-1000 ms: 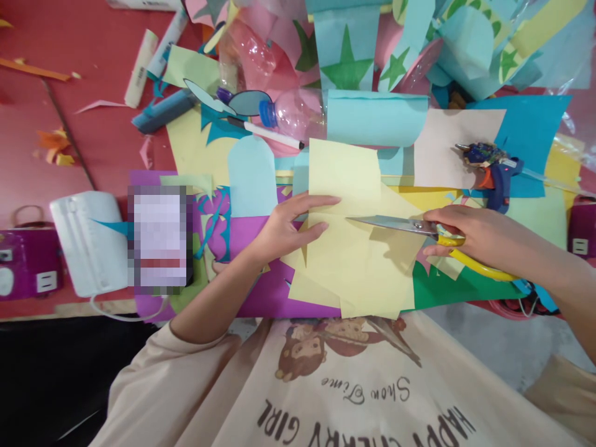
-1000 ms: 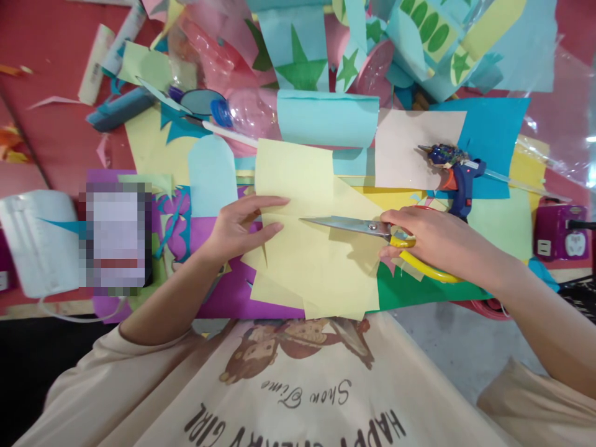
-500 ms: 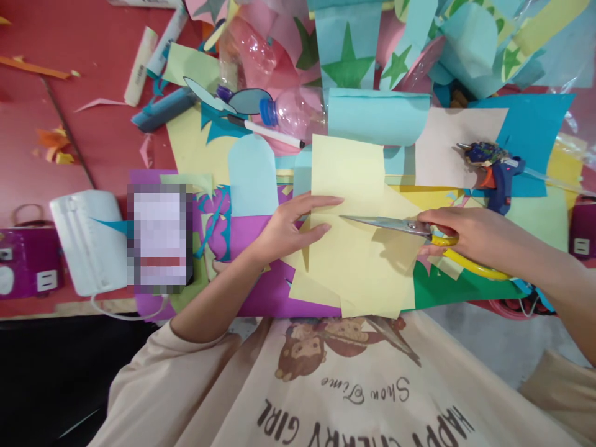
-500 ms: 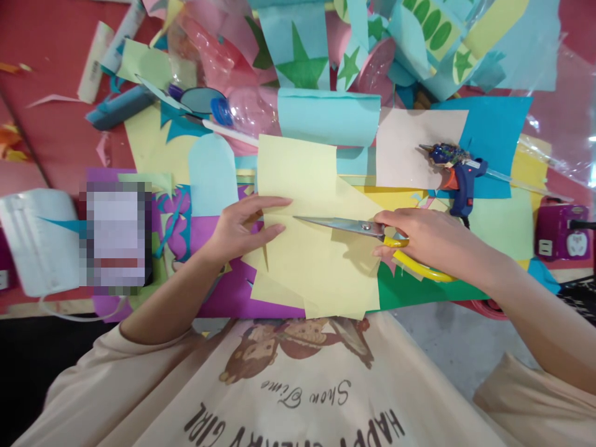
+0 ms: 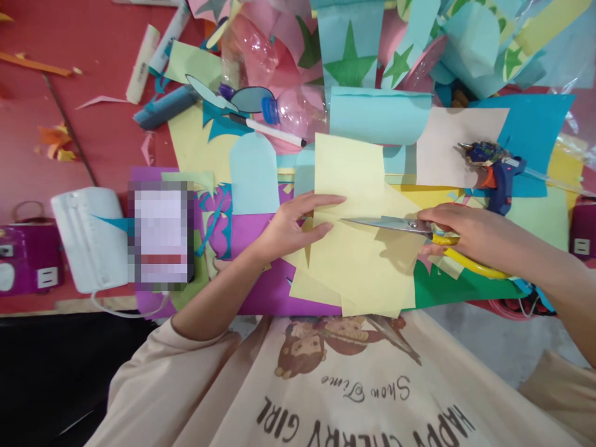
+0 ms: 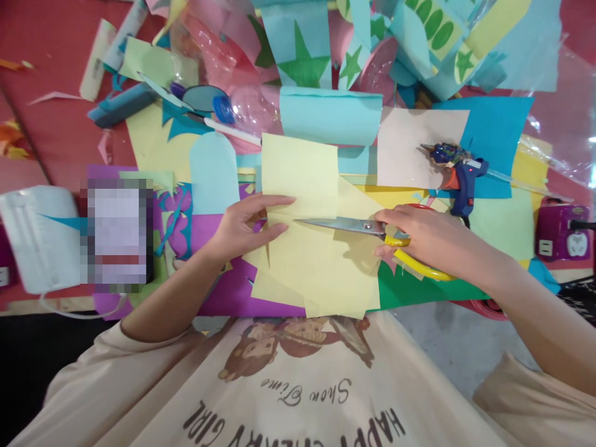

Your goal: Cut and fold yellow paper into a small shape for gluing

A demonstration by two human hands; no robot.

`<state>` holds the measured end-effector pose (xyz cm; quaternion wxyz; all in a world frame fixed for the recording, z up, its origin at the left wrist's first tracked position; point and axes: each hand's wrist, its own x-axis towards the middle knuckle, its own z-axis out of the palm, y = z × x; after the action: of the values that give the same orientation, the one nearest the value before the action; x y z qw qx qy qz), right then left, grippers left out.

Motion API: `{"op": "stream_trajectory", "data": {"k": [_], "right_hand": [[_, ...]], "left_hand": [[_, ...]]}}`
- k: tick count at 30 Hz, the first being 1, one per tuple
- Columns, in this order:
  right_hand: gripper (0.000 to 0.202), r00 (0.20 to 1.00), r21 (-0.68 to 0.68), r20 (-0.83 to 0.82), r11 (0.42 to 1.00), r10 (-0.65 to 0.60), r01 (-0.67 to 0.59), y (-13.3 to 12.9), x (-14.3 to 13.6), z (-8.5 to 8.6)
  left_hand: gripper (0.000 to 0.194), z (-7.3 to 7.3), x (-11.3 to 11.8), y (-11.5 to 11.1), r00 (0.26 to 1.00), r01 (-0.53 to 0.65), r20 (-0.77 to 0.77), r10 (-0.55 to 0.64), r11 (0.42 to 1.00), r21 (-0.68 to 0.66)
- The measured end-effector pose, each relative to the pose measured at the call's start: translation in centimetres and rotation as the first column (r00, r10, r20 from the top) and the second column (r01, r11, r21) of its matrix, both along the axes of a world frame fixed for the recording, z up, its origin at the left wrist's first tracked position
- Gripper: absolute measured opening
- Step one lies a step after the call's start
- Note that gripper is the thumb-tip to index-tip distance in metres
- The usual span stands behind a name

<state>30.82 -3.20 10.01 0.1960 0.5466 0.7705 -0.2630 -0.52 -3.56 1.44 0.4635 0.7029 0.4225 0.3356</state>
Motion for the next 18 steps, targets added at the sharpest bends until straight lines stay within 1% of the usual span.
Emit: {"op": "stream_trajectory", "data": {"k": [2,5,10,14,18], "right_hand": [[0.047,1.0,-0.008,0.005,1.0,-0.006,0.006,0.0,-0.1,-0.1],[0.045,0.999,0.0,-0.048,1.0,0.022,-0.022,0.0,-0.4,-0.2],[0.041,0.99,-0.009,-0.124,0.998,0.067,-0.068,0.2,-1.0,0.0],[0.041,0.992,-0.035,-0.115,0.998,0.056,-0.06,0.3,-1.5,0.2],[0.041,0.99,-0.029,-0.136,0.998,0.045,-0.049,0.3,-1.4,-0.2]], "left_hand": [[0.037,0.0,0.1,0.0,1.0,0.005,0.005,-0.005,1.0,0.011],[0.038,0.1,0.1,-0.1,0.999,0.011,0.034,-0.013,0.999,0.042],[0.039,0.2,0.3,-0.2,1.0,0.015,0.011,-0.015,1.0,0.015],[0.04,0.2,0.3,-0.3,1.0,0.017,0.002,-0.017,1.0,0.015],[0.04,0.5,0.4,-0.3,1.0,0.012,-0.007,-0.012,1.0,-0.003]]}}
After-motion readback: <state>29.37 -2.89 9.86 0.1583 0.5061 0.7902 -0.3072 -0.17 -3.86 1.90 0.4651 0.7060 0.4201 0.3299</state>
